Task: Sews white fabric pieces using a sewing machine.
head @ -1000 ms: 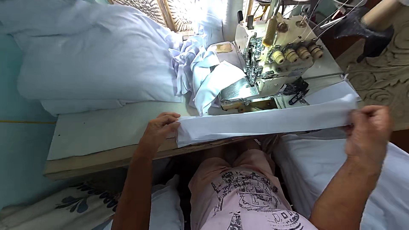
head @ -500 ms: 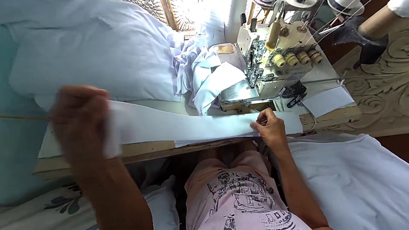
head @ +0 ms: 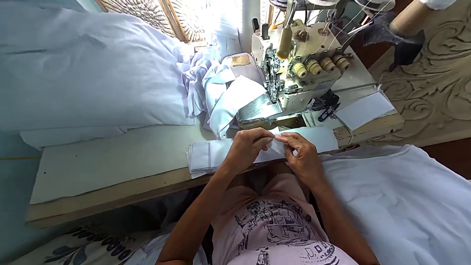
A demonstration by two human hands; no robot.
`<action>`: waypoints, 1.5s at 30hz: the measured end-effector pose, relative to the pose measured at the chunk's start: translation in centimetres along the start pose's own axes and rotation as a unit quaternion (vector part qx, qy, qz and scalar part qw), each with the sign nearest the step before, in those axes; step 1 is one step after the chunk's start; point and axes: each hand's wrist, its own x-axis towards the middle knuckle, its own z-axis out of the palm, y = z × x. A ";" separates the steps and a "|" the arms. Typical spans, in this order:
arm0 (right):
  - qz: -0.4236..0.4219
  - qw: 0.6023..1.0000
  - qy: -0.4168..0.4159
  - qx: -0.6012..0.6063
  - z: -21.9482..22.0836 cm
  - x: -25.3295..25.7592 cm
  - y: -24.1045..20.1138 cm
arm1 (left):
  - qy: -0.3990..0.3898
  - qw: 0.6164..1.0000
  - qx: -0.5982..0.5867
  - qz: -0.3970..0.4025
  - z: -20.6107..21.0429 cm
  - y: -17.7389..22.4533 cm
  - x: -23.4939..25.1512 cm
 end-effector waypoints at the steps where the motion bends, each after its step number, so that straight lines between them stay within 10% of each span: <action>1: -0.016 1.000 0.012 0.000 0.1 -0.1 -0.2 | 0.006 1.000 0.011 0.009 -0.3 0.0 -0.1; 14: -0.132 0.978 0.117 -0.114 2.2 -0.7 -0.7 | 0.000 0.999 -0.022 -0.039 -2.1 1.1 -1.3; 22: -0.055 0.988 0.103 0.103 1.4 -0.4 -1.9 | 0.035 0.991 0.102 0.081 -2.6 0.9 -1.5; 33: -0.078 0.973 -0.020 0.218 0.2 0.2 -3.1 | -0.154 0.963 -0.220 0.035 -4.1 -0.2 0.3; 45: -0.008 0.971 -0.016 0.240 0.1 0.5 -2.7 | -0.021 0.965 -0.261 0.014 -5.6 -0.1 -0.2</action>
